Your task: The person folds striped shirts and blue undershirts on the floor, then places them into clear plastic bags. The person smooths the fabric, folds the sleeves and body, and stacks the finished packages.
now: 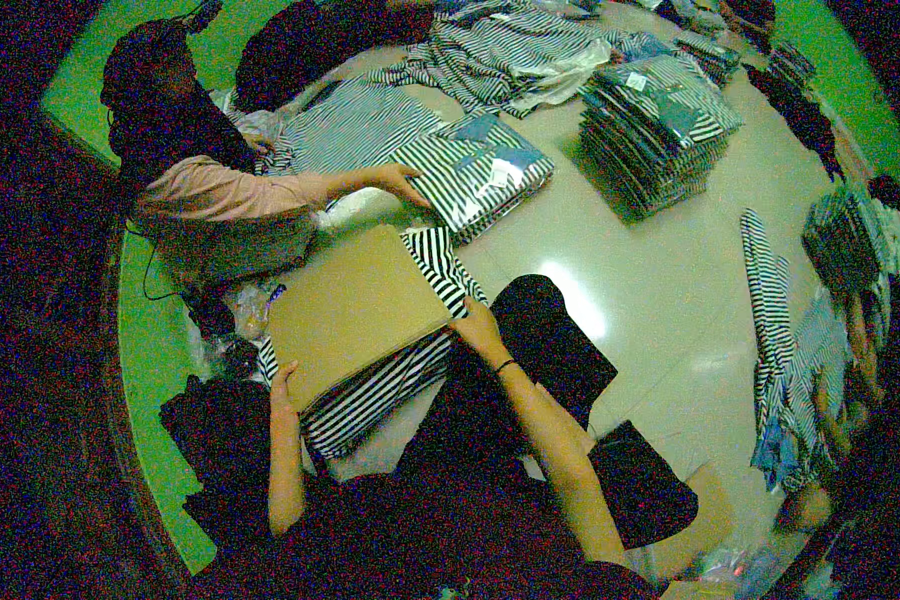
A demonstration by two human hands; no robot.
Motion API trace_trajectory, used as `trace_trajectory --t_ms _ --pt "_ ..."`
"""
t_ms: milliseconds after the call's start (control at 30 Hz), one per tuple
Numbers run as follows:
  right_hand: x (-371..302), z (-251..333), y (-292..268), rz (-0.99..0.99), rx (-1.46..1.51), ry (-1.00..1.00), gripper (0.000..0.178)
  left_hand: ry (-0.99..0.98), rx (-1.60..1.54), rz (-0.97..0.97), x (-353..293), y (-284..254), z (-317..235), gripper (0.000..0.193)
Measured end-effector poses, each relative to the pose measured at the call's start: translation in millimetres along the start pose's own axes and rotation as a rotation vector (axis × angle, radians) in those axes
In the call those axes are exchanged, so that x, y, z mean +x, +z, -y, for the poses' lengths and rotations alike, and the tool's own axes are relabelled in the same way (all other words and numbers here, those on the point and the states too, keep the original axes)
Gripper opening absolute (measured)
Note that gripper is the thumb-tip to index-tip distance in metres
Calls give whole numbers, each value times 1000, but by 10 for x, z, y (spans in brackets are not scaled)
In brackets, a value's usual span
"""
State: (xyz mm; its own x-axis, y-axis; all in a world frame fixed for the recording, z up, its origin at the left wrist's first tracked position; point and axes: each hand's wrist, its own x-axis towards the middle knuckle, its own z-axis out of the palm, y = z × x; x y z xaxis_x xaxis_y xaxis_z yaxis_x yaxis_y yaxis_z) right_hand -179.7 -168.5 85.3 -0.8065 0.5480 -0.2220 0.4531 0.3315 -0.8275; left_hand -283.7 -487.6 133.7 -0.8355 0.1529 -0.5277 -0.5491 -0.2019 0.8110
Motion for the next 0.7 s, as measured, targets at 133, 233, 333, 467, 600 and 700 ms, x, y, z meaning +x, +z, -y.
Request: trace_trajectory --t_ms 133,233,333,467,600,700 --pt "-17 164 -168 95 163 29 41 12 -79 11 -131 -76 -164 45" --pt "-159 306 -530 99 291 -89 42 86 -145 19 -252 -194 -226 46" --pt "-394 324 -1068 32 355 -142 39 115 -130 56 -265 -308 -204 48" --pt "-916 18 -1883 -41 387 96 36 60 -150 -18 -195 -459 -18 48" --pt "-1446 -452 -2299 -246 424 157 30 31 -25 -115 -117 -642 309 45" --pt "-1695 -728 -2391 -239 448 171 31 -22 16 -145 -45 -798 532 40"
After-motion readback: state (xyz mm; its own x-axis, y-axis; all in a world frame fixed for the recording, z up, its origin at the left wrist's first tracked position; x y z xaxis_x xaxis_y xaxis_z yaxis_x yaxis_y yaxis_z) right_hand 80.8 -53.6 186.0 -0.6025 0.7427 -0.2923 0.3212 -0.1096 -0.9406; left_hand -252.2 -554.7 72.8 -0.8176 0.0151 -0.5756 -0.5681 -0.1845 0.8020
